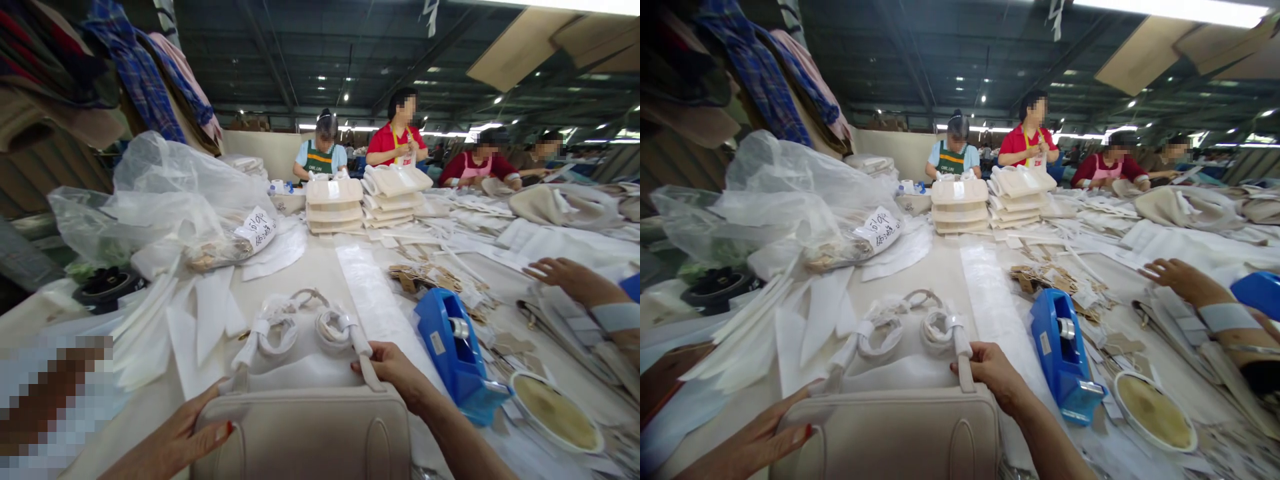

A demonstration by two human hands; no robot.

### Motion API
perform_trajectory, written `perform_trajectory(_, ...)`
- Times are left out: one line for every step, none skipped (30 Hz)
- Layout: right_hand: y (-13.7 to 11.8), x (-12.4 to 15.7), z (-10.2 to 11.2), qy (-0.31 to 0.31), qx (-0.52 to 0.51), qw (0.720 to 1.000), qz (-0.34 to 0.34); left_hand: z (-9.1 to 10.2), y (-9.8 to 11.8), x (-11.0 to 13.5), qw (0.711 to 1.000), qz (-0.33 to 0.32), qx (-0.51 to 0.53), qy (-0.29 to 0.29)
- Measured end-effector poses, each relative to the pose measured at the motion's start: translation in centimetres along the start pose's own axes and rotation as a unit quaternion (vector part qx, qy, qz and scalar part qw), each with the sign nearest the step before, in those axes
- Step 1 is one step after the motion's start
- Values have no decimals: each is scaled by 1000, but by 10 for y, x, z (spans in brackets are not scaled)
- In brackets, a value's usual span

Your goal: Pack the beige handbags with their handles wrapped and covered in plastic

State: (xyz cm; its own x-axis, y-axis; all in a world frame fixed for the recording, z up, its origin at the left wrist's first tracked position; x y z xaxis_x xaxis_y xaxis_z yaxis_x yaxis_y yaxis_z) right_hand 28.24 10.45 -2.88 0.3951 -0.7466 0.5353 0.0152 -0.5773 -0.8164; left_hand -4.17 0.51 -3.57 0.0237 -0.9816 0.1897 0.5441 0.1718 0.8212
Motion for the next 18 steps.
perform_trajectory(3,-4,1,9,-11,1000,-7,-1,6,1,1000,-2,-1,0)
perform_trajectory(5,-8,2,16,-21,1000,-9,-2,14,1,1000,-7,-1,-2)
perform_trajectory(7,-10,2,22,-30,999,-7,-4,23,2,1000,-17,0,-7)
perform_trajectory(9,-10,3,26,-40,999,-5,-8,33,2,999,-31,4,-17)
perform_trajectory(11,-9,4,28,-49,998,-2,-13,44,1,998,-49,9,-30)
perform_trajectory(12,-7,5,26,-55,998,2,-17,53,1,997,-68,14,-41)
perform_trajectory(13,-4,5,22,-60,998,6,-21,60,0,995,-83,17,-50)
perform_trajectory(14,0,6,14,-63,998,11,-24,63,-2,994,-91,16,-52)
perform_trajectory(14,2,6,5,-65,998,17,-24,62,-4,994,-95,15,-46)
perform_trajectory(14,5,7,-5,-67,997,24,-24,60,-6,995,-96,14,-36)
perform_trajectory(14,6,7,-14,-68,997,31,-23,55,-8,995,-95,15,-26)
perform_trajectory(13,7,8,-23,-67,997,38,-23,50,-10,995,-95,17,-18)
perform_trajectory(13,7,8,-29,-65,996,45,-22,45,-11,995,-95,21,-11)
perform_trajectory(13,6,9,-34,-62,996,53,-22,41,-12,995,-95,24,-4)
perform_trajectory(13,5,9,-37,-57,996,61,-21,37,-13,995,-92,26,1)
perform_trajectory(12,4,10,-38,-51,996,70,-20,34,-13,996,-90,26,6)
perform_trajectory(12,4,10,-39,-44,995,78,-19,32,-14,996,-88,25,13)
perform_trajectory(11,3,10,-39,-36,995,86,-18,31,-14,996,-85,25,18)
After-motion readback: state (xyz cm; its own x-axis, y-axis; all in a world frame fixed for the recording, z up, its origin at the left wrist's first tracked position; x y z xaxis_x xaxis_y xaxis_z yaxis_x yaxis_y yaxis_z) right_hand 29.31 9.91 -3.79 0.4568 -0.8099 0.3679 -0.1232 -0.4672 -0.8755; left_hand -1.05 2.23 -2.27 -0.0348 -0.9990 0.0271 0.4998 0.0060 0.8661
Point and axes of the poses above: each hand's wrist, its own x-axis away from the middle knuckle, its own z-axis out of the back of the hand, y = z × x, the point moved 10 cm from there along -x, towards the middle knuckle, and after that the axes turned 11 degrees about -z, right-handed, at the moved point
